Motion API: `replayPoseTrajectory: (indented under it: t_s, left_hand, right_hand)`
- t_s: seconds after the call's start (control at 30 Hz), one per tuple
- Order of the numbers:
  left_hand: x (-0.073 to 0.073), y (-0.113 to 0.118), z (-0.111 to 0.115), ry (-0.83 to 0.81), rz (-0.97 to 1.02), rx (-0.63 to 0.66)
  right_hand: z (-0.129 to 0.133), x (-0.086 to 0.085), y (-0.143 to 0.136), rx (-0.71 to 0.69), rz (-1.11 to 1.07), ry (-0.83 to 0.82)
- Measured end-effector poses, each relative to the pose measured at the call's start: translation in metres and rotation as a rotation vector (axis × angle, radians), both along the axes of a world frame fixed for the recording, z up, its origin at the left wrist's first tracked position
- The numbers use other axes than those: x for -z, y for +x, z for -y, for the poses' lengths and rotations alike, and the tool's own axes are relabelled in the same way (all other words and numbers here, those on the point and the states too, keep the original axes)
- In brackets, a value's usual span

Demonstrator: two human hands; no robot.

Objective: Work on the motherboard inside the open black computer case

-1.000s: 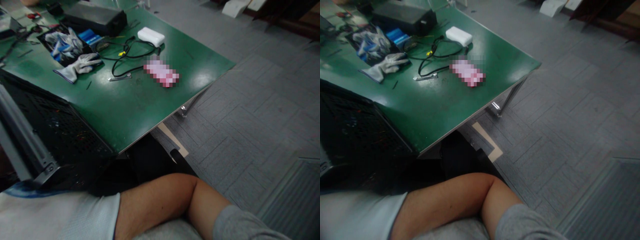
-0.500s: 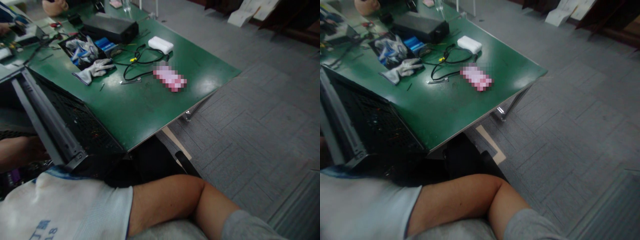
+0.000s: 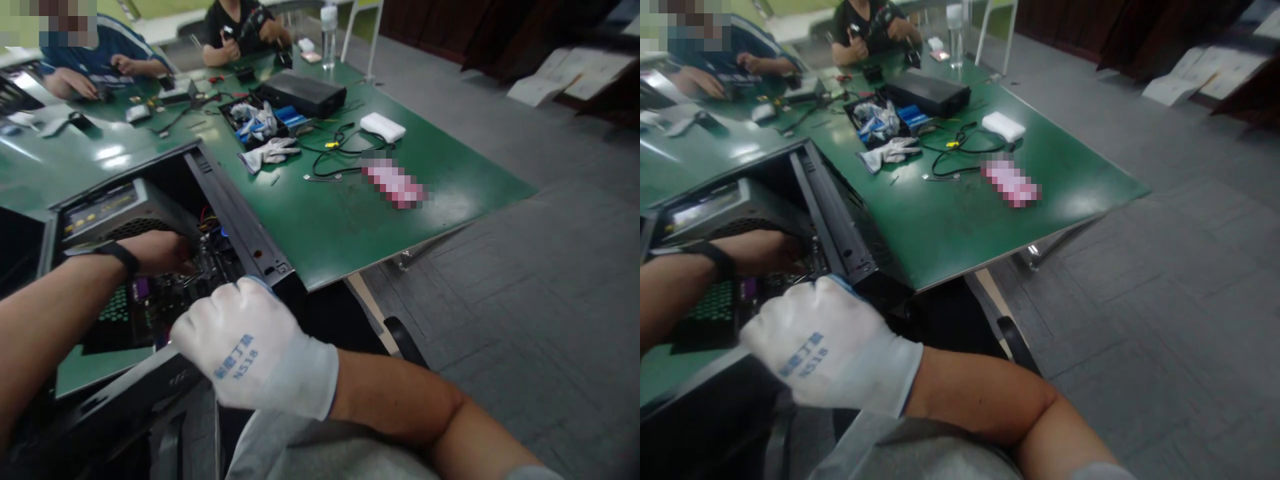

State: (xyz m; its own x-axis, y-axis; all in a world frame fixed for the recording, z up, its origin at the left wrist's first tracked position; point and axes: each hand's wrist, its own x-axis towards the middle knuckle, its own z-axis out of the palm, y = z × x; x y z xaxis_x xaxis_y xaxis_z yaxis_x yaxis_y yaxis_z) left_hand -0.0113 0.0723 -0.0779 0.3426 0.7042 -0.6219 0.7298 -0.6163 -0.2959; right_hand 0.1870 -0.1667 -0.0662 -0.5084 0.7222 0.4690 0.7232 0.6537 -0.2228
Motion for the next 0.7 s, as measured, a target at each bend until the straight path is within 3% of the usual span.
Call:
replayPoseTrajectory:
  t_s: [0.1,0.3,0.7]
  left_hand:
    - [-0.002,0.007,0.005,0.059,-0.154,0.033]
    - [-0.012,0.013,0.015,0.096,-0.024,-0.017]
    - [-0.023,0.022,0.026,0.078,0.119,-0.163]
  right_hand:
    - [0.002,-0.003,-0.005,0.073,0.057,-0.016]
    - [0.005,-0.001,-0.014,0.198,0.144,-0.019]
    - [0.002,0.006,-0.014,0.226,0.187,0.049]
